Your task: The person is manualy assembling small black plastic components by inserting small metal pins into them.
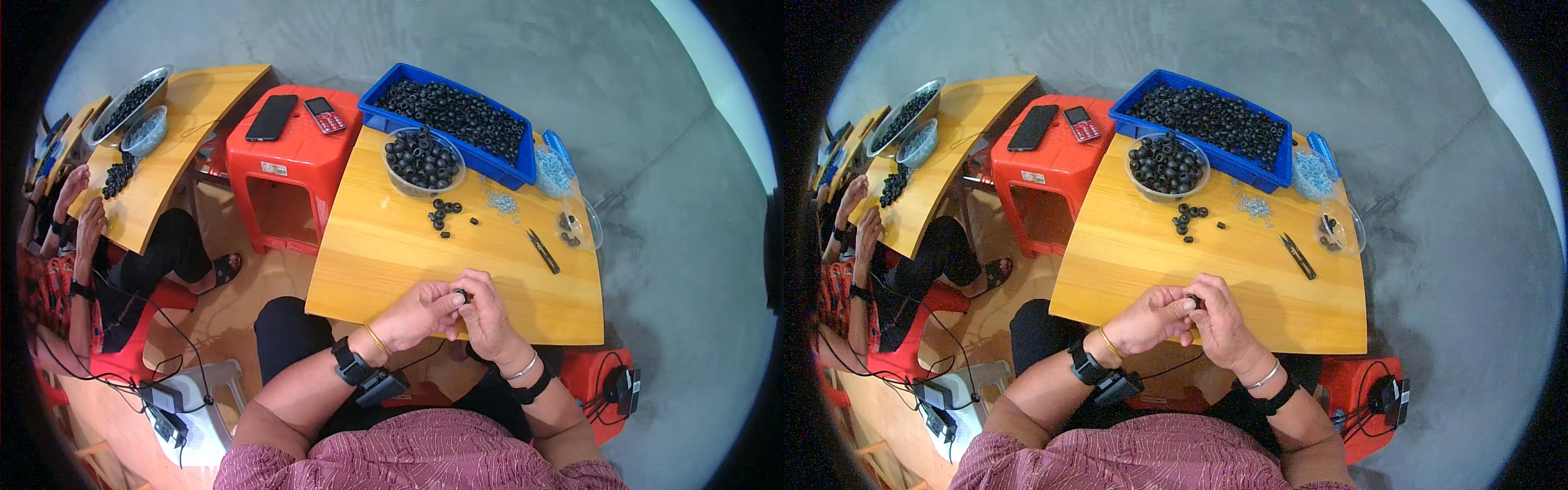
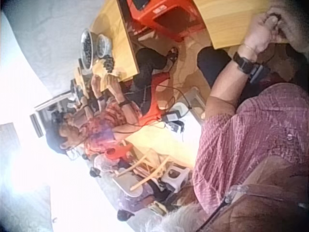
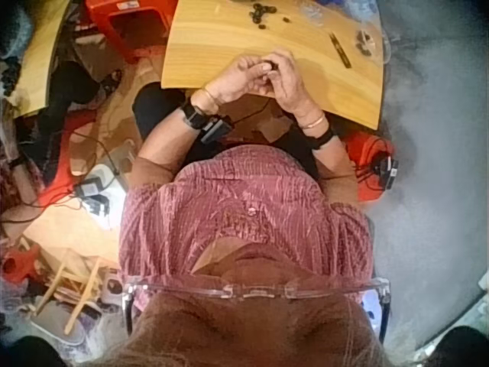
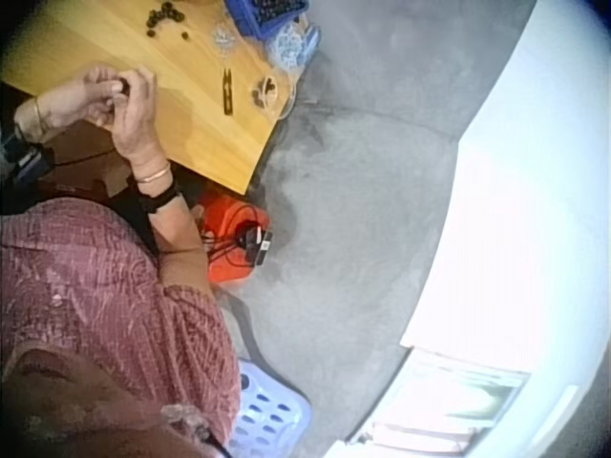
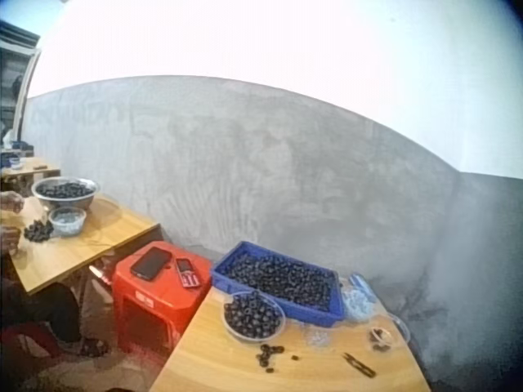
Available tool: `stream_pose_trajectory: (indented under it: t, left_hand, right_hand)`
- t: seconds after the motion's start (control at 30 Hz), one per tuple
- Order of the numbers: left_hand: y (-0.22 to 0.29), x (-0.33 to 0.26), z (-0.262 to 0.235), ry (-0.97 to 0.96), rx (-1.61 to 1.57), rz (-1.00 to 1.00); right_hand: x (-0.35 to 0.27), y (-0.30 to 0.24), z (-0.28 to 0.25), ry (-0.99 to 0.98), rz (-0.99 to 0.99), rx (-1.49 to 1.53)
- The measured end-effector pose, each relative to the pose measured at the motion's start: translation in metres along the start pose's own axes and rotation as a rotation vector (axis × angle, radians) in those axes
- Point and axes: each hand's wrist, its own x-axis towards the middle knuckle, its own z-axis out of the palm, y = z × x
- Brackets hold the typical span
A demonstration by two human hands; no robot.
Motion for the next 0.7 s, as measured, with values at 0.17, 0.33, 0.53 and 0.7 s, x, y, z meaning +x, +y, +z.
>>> stream_pose_trajectory:
  t: [0.17, 0.33, 0.53, 0.7]
  left_hand:
    - [0.001, -0.001, 0.002, -0.026, 0.057, 0.027]
    - [0.002, -0.001, 0.004, 0.006, 0.082, 0.029]
    - [0.002, 0.000, 0.000, 0.001, -0.047, 0.002]
    - [0.003, -0.002, 0.001, 0.023, -0.087, 0.007]
  right_hand:
    - [0.002, 0.000, -0.005, -0.053, 0.007, 0.063]
    - [0.003, 0.002, -0.003, -0.051, 0.018, 0.020]
    - [0.002, 0.007, -0.006, 0.026, -0.024, 0.064]
    - [0.001, 0.005, -0.010, 0.015, 0.006, 0.053]
